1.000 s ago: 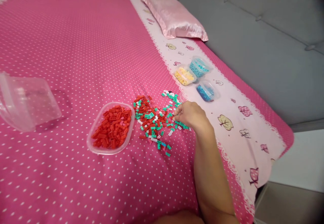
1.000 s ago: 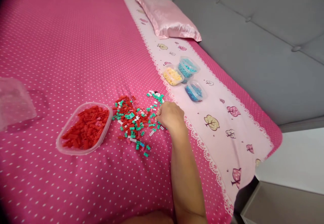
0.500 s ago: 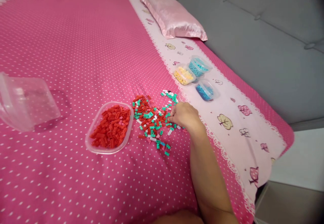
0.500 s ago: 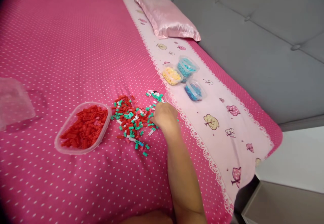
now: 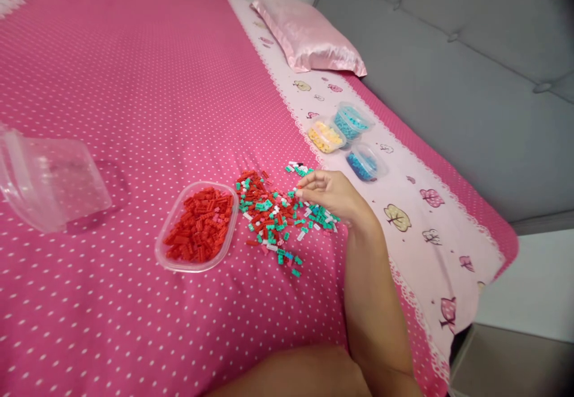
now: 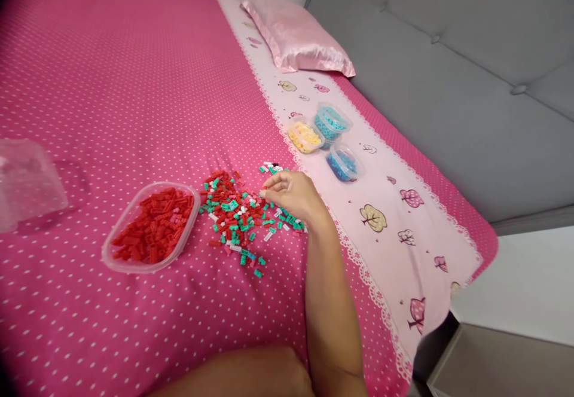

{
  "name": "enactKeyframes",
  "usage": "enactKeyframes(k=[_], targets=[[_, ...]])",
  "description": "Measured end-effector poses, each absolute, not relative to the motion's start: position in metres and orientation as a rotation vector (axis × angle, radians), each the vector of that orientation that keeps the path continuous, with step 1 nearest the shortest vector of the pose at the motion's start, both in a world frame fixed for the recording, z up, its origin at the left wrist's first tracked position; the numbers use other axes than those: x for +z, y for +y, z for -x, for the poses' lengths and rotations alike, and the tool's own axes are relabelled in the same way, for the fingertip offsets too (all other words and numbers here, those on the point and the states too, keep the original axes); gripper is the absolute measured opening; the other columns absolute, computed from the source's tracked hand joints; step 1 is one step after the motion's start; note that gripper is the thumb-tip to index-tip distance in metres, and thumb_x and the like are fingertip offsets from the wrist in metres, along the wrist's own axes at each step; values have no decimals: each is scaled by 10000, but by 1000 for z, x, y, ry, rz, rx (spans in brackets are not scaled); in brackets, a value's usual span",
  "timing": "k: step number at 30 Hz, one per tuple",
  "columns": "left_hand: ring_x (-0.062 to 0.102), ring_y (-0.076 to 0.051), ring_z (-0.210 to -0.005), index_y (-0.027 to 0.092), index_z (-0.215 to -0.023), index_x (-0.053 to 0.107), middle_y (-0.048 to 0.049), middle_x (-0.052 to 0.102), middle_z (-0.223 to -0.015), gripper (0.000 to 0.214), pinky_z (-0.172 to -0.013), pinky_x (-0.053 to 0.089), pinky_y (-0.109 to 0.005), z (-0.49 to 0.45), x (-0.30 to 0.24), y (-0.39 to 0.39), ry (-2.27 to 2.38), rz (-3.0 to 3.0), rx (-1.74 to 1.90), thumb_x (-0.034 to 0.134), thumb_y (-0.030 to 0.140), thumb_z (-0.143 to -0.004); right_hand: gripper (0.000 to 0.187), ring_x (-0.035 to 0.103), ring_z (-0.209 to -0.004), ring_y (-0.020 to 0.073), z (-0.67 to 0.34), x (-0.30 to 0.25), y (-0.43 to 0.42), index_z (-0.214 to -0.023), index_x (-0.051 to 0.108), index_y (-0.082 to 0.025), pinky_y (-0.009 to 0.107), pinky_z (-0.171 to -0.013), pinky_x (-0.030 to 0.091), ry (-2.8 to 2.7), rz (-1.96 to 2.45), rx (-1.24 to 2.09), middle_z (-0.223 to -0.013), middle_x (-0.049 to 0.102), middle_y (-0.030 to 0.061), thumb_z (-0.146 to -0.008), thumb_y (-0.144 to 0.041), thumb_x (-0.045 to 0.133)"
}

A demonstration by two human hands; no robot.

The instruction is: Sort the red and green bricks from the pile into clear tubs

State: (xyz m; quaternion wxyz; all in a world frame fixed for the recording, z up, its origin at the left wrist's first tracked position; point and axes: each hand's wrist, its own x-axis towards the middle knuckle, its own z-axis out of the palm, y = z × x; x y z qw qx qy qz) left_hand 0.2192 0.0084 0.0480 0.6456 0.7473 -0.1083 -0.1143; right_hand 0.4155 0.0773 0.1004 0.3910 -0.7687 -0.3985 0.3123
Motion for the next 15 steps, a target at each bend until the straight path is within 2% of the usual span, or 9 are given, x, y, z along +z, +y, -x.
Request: enactKeyframes(k=[3, 6, 9, 15], targets=[[566, -136, -790, 183, -890, 609, -34, 627, -907, 217, -722, 447, -282, -233, 58, 28, -71, -1756, -164, 414, 277, -885, 265, 612, -656, 111, -416, 96, 80, -795, 589, -157, 232, -636, 485, -856, 1697, 928, -701, 653, 11, -624, -309, 722], [544, -133, -696, 191, -793, 598, -16, 624, -766, 220, -643, 396, -262, -242, 64, 43, 437, -1809, 102, 402, 269, -858, 266, 617, -693, 95, -418, 94, 84, -806, 573, -173, 194, -626, 490, -721, 1528, 1010, -755, 651, 1, -618, -277, 728], [548, -141, -670, 207, -771, 595, -7, 628, -752, 191, -602, 377, -262, -244, 66, 50, 688, -1874, 160, 444, 310, -827, 241, 624, -763, 87, -421, 91, 86, -845, 573, -192, 167, -656, 505, -610, 1428, 1048, -824, 647, -8, -636, -209, 691], [602, -243, -812, 176, -840, 615, -74, 647, -867, 200, -683, 427, -348, -242, 70, 46, 488, -2254, -185, 459, 295, -808, 283, 608, -958, 104, -426, 88, 89, -902, 568, -208, 199, -855, 493, -557, 1339, 1069, -935, 653, -2, -648, -88, 593]])
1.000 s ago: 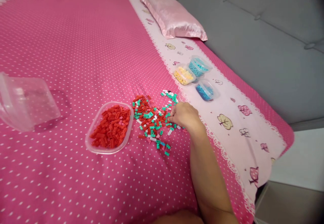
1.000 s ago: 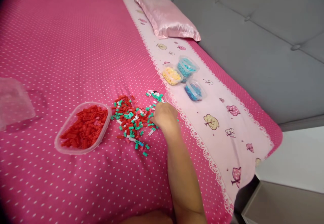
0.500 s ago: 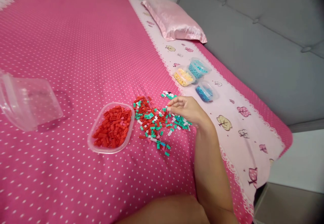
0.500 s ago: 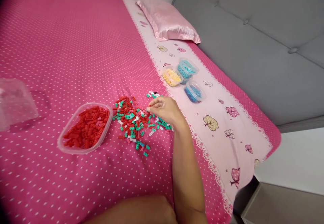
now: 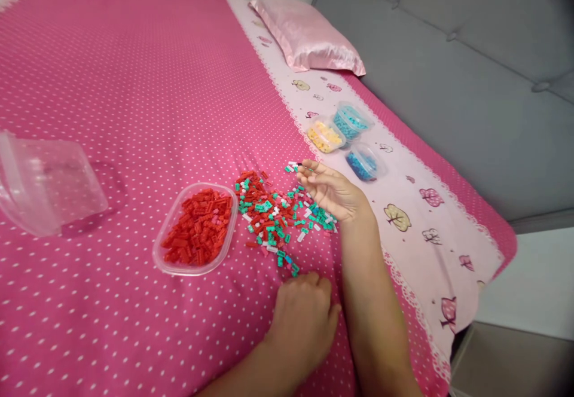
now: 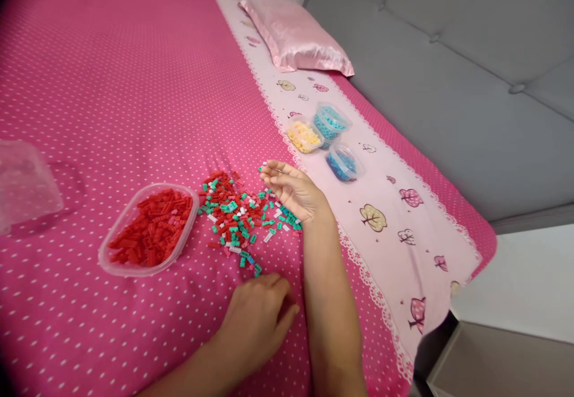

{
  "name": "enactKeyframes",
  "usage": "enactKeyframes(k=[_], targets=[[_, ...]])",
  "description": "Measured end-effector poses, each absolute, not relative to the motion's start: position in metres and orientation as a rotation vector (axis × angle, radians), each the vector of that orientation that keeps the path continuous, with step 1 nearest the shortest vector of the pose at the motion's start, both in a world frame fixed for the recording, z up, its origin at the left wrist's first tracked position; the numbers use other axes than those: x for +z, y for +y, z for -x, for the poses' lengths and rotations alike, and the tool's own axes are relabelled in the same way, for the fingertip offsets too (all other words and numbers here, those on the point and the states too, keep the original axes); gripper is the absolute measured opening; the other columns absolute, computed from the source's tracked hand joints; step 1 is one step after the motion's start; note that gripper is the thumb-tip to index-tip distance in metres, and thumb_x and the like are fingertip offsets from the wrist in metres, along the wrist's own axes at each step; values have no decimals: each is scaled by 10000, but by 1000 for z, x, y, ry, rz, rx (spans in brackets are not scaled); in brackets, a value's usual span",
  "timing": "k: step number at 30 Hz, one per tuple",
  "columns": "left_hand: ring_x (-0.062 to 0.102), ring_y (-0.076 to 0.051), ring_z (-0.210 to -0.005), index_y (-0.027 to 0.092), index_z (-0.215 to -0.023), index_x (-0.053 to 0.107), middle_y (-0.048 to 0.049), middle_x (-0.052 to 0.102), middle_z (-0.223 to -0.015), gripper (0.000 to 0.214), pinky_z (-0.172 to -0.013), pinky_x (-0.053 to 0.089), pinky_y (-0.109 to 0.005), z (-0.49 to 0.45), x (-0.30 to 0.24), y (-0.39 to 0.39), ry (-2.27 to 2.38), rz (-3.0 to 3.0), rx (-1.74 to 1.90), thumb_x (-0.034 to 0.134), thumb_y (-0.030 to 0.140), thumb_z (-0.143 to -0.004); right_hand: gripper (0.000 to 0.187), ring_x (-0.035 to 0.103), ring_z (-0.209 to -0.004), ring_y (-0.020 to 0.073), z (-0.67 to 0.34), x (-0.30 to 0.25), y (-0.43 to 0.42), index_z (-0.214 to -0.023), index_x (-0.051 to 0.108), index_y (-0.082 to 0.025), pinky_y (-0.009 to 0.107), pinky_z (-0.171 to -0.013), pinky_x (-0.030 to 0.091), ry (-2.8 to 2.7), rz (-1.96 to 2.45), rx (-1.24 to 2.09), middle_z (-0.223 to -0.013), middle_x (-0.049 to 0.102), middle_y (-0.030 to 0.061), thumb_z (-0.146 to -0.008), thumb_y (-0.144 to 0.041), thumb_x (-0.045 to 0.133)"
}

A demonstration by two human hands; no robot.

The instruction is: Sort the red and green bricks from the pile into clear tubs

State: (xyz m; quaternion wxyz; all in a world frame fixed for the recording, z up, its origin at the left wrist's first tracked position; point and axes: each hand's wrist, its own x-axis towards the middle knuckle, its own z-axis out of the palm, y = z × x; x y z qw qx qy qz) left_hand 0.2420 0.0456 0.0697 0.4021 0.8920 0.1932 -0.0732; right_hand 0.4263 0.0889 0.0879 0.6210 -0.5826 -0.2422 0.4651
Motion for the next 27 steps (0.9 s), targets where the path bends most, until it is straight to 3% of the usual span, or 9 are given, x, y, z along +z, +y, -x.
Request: enactKeyframes(k=[4, 8, 11, 15, 21, 27], targets=[[624, -254, -803, 180, -862, 613, -76, 662, -858, 219, -683, 451, -365, -242, 71, 41, 472, -2251, -248, 450, 320, -818, 219, 592, -1019, 126, -426, 88, 88, -905, 578, -205, 244, -926, 468, -588, 1372, 1033, -963, 655, 17, -694, -158, 613], [633, -279, -797, 175, -835, 624, -91, 671, -834, 244, -681, 459, -399, -242, 69, 41, 446, -2283, -283, 431, 325, -830, 174, 606, -965, 123, -427, 88, 87, -891, 604, -197, 244, -881, 486, -580, 1340, 1018, -946, 657, 25, -739, -275, 634], [634, -276, -808, 173, -835, 629, -95, 673, -841, 246, -689, 462, -396, -242, 68, 40, 434, -2286, -280, 435, 324, -831, 219, 606, -738, 85, -428, 86, 86, -876, 622, -177, 197, -702, 503, -586, 1406, 1018, -814, 642, 5, -721, -327, 657], [635, -270, -808, 177, -837, 630, -86, 675, -845, 247, -686, 466, -391, -242, 69, 40, 433, -2295, -277, 436, 329, -832, 282, 471, -504, 53, -430, 84, 83, -801, 634, -144, 181, -486, 386, -716, 1680, 964, -631, 575, -37, -610, -327, 729], [636, -267, -801, 187, -833, 628, -65, 676, -840, 248, -678, 472, -395, -241, 69, 40, 437, -2317, -264, 423, 326, -837, 140, 501, -532, 88, -433, 80, 82, -669, 664, -128, 226, -565, 390, -927, 1996, 892, -564, 595, -20, -583, -230, 705], [638, -252, -786, 194, -827, 629, -57, 676, -826, 229, -658, 465, -365, -241, 69, 40, 441, -2326, -268, 444, 329, -828, 129, 481, -495, 79, -434, 68, 86, -728, 706, -152, 217, -525, 351, -1102, 2165, 828, -514, 550, -47, -600, -158, 687]])
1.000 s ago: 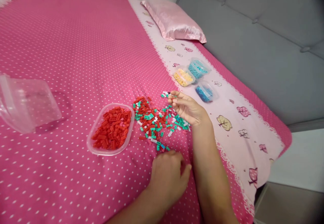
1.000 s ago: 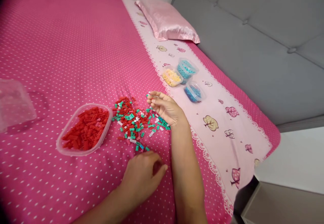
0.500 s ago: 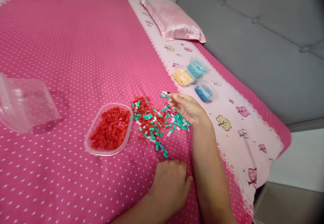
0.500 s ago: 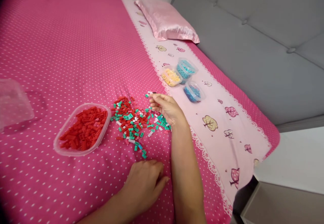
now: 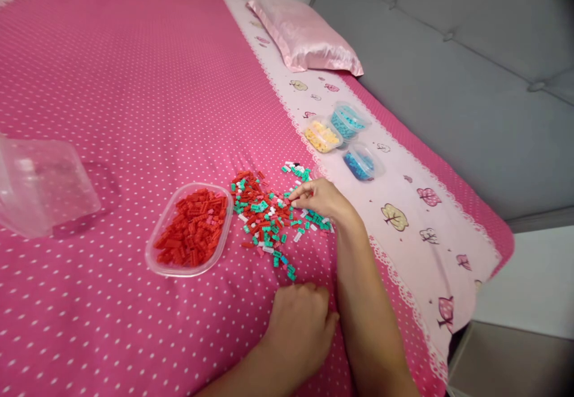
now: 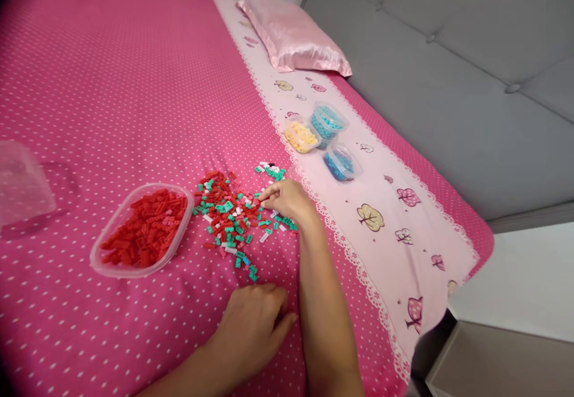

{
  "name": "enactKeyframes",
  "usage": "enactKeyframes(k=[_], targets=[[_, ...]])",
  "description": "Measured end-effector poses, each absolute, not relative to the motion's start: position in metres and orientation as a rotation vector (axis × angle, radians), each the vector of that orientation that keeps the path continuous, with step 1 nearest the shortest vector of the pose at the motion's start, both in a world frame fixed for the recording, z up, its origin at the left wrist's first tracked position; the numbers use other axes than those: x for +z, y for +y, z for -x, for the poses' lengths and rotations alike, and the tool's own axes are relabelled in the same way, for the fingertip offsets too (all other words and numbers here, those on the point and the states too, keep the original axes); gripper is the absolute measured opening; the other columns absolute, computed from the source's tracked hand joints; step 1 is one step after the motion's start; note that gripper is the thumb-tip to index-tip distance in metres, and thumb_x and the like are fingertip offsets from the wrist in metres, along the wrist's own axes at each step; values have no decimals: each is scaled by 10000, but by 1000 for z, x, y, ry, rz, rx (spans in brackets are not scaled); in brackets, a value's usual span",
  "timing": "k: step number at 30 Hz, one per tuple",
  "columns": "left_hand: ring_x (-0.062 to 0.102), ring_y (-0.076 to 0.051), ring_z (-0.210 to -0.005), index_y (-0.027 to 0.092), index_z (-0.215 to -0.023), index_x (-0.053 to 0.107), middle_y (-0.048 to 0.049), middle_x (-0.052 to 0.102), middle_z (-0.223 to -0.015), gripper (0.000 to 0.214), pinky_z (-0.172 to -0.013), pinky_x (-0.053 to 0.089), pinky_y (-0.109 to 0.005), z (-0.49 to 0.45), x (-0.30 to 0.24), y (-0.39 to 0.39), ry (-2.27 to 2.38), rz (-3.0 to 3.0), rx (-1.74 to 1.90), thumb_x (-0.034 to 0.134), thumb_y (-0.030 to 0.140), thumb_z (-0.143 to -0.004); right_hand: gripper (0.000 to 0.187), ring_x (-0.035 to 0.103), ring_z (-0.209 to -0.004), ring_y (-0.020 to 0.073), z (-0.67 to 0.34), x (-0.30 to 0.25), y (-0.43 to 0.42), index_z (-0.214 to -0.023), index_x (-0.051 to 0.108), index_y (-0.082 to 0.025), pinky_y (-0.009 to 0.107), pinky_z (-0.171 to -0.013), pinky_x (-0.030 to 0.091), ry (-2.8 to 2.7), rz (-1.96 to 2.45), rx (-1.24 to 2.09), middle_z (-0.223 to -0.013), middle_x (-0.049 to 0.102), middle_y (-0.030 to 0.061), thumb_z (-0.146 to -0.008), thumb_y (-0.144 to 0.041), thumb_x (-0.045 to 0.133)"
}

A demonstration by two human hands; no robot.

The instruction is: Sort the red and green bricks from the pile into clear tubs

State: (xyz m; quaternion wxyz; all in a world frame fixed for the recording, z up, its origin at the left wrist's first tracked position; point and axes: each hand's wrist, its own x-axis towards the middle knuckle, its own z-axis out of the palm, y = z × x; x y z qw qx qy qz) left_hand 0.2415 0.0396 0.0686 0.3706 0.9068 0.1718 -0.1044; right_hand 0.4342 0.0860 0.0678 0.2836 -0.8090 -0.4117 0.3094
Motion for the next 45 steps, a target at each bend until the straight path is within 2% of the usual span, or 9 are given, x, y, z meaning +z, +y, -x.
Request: enactKeyframes(k=[6, 13, 21, 24, 27, 32, 37, 41, 45], targets=[[636, -247, -794, 189, -832, 627, -60, 674, -827, 233, -657, 456, -354, -242, 70, 40, 431, -2325, -282, 436, 324, -832, 166, 440, -471, 66, -427, 69, 90, -774, 705, -162, 211, -509, 324, -1200, 2307, 667, -502, 498, -70, -608, -158, 702], [637, -241, -773, 194, -814, 625, -54, 672, -815, 214, -639, 447, -341, -242, 68, 40, 434, -2334, -256, 450, 318, -821, 138, 456, -494, 78, -418, 71, 94, -760, 707, -169, 212, -532, 341, -1224, 2392, 518, -535, 537, -45, -625, -149, 684], [636, -250, -784, 192, -817, 625, -58, 674, -823, 223, -646, 452, -354, -242, 68, 40, 440, -2324, -269, 446, 325, -824, 99, 452, -494, 87, -420, 72, 93, -737, 710, -163, 231, -539, 335, -1172, 2344, 522, -507, 516, -41, -666, -189, 647], [635, -250, -789, 194, -818, 623, -57, 673, -829, 224, -654, 455, -359, -241, 67, 40, 436, -2319, -263, 444, 329, -826, 136, 431, -480, 85, -423, 71, 91, -755, 703, -161, 237, -527, 328, -1093, 2208, 603, -494, 489, -55, -657, -245, 663], [633, -251, -791, 193, -817, 621, -57, 672, -830, 228, -659, 456, -364, -240, 67, 40, 433, -2315, -263, 440, 332, -828, 181, 473, -532, 81, -423, 72, 91, -769, 676, -158, 234, -575, 382, -906, 1894, 772, -577, 549, -48, -624, -263, 696], [630, -238, -797, 193, -837, 621, -59, 670, -837, 238, -670, 452, -348, -240, 65, 39, 428, -2315, -251, 431, 336, -833, 197, 587, -746, 91, -421, 80, 94, -784, 621, -179, 205, -715, 470, -528, 1299, 1078, -797, 637, -11, -612, -187, 717], [627, -231, -805, 194, -850, 624, -61, 667, -840, 243, -682, 448, -342, -241, 65, 39, 431, -2319, -256, 424, 332, -838, 210, 597, -916, 112, -422, 87, 97, -744, 566, -200, 198, -803, 496, -347, 1073, 1179, -853, 644, -7, -611, -63, 654], [629, -242, -798, 191, -840, 620, -59, 669, -836, 240, -672, 451, -355, -241, 68, 40, 424, -2319, -259, 425, 330, -837, 207, 586, -781, 83, -422, 88, 96, -764, 555, -206, 188, -748, 493, -395, 1184, 1103, -760, 597, -33, -624, -93, 656], [631, -238, -797, 189, -837, 625, -62, 670, -836, 232, -669, 449, -344, -240, 69, 40, 431, -2315, -259, 435, 323, -832, 251, 424, -501, 45, -420, 86, 92, -804, 590, -178, 180, -486, 376, -578, 1462, 1043, -616, 499, -68, -612, -275, 719]])
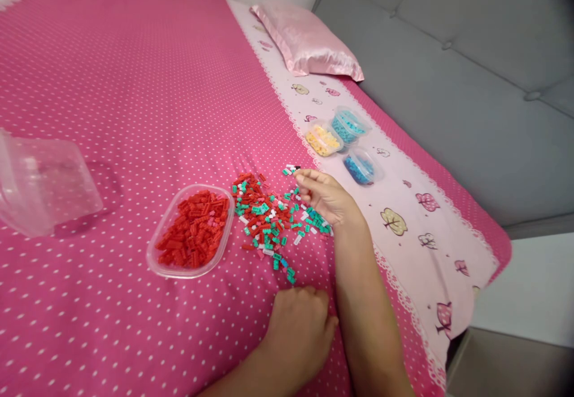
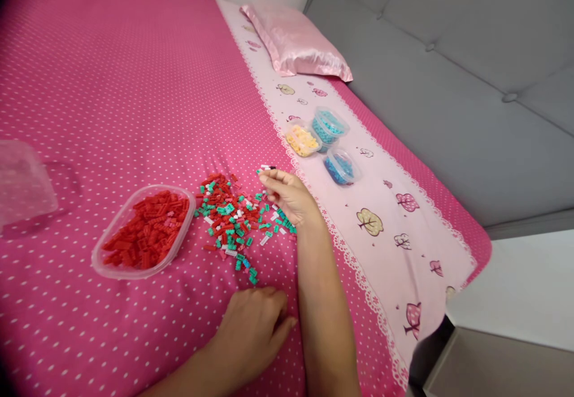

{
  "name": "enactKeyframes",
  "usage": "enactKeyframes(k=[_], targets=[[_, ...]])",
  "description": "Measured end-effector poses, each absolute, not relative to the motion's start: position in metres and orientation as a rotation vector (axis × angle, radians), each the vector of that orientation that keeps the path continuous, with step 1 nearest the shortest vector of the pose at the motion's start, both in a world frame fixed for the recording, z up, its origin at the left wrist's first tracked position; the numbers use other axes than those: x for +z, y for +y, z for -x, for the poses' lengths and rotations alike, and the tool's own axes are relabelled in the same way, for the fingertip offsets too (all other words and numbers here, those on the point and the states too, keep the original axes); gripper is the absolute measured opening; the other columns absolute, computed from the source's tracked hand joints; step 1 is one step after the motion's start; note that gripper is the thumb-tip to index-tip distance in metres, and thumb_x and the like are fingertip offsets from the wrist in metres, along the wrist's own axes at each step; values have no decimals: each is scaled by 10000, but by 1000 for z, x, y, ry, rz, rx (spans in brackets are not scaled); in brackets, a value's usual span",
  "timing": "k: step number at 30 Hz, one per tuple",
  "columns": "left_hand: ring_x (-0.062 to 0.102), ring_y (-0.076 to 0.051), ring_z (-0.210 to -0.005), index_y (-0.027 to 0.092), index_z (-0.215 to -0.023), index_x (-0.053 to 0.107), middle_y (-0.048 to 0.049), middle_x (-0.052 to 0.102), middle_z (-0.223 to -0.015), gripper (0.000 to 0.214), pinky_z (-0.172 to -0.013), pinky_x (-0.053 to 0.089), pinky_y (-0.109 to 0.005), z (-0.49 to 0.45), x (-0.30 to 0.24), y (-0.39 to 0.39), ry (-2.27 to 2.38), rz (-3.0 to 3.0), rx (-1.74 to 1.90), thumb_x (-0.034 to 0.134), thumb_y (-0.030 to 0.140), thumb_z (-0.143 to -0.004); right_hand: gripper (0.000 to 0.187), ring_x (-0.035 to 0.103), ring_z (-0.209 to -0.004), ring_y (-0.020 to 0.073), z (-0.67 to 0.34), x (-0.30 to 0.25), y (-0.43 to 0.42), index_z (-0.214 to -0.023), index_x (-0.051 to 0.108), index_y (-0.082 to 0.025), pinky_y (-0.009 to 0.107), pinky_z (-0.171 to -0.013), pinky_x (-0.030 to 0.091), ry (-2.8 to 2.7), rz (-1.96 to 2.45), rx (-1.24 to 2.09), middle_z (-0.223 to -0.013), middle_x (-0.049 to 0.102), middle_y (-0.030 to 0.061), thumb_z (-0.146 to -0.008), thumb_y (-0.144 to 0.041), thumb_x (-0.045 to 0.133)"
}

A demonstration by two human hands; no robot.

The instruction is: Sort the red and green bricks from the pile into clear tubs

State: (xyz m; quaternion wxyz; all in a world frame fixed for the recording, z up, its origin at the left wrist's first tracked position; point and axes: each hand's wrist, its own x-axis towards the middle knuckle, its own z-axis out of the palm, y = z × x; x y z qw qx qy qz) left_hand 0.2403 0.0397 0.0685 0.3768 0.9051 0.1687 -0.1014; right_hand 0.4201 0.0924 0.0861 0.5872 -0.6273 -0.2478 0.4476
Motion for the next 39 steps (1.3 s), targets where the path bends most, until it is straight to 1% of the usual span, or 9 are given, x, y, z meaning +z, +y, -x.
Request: enactKeyframes(k=[3, 6, 10, 15, 24, 27, 30, 34, 39], targets=[[631, -237, -790, 190, -833, 624, -63, 671, -836, 233, -665, 448, -343, -240, 68, 39, 436, -2324, -240, 433, 324, -834, 293, 321, -443, 37, -418, 83, 90, -768, 613, -148, 192, -439, 262, -857, 1685, 1026, -531, 449, -83, -596, -353, 732], [632, -239, -782, 190, -825, 625, -61, 671, -830, 221, -656, 449, -344, -240, 69, 40, 439, -2322, -239, 446, 321, -827, 255, 282, -425, 43, -417, 76, 91, -706, 623, -140, 203, -446, 219, -1120, 1882, 989, -443, 350, -106, -599, -348, 725], [632, -251, -786, 191, -828, 625, -60, 672, -830, 213, -650, 452, -358, -240, 69, 40, 434, -2322, -246, 452, 314, -823, 199, 301, -425, 54, -419, 63, 95, -640, 597, -150, 208, -450, 219, -1166, 2106, 754, -435, 347, -101, -614, -323, 692], [633, -247, -783, 190, -816, 627, -60, 671, -823, 217, -647, 450, -350, -241, 68, 39, 436, -2320, -240, 453, 319, -821, 147, 335, -443, 65, -423, 64, 94, -692, 605, -162, 200, -462, 246, -1080, 2191, 540, -471, 392, -85, -659, -301, 640], [630, -263, -797, 181, -838, 631, -76, 671, -842, 234, -650, 447, -367, -241, 68, 39, 429, -2331, -240, 430, 301, -820, 121, 324, -435, 52, -389, 99, 88, -774, 685, -167, 193, -475, 243, -1486, 1992, 902, -466, 356, -91, -695, -256, 661], [634, -261, -779, 171, -835, 632, -85, 672, -835, 234, -628, 441, -359, -241, 67, 39, 397, -2339, -265, 408, 234, -805, 101, 337, -438, 46, -368, 107, 88, -791, 714, -197, 193, -496, 250, -1717, 1952, 949, -470, 402, -85, -703, -200, 666], [635, -260, -761, 157, -830, 633, -96, 673, -827, 246, -605, 433, -353, -241, 67, 39, 358, -2355, -274, 394, 166, -772, 121, 405, -481, 56, -352, 107, 90, -799, 723, -218, 202, -523, 269, -1893, 1998, 851, -523, 506, -67, -691, -178, 686], [636, -273, -788, 146, -848, 649, -113, 679, -853, 288, -619, 436, -368, -241, 68, 41, 351, -2358, -321, 376, 125, -758, 146, 537, -637, 114, -342, 101, 92, -845, 723, -245, 228, -557, 304, -2048, 2093, 699, -682, 645, -21, -705, -230, 689], [622, -289, -880, 149, -966, 643, -111, 674, -974, 328, -678, 449, -392, -241, 66, 41, 355, -2294, -295, 419, 131, -727, 128, 583, -743, 171, -333, 95, 93, -839, 721, -251, 257, -603, 345, -2114, 2218, 606, -772, 683, 18, -727, -278, 665]])
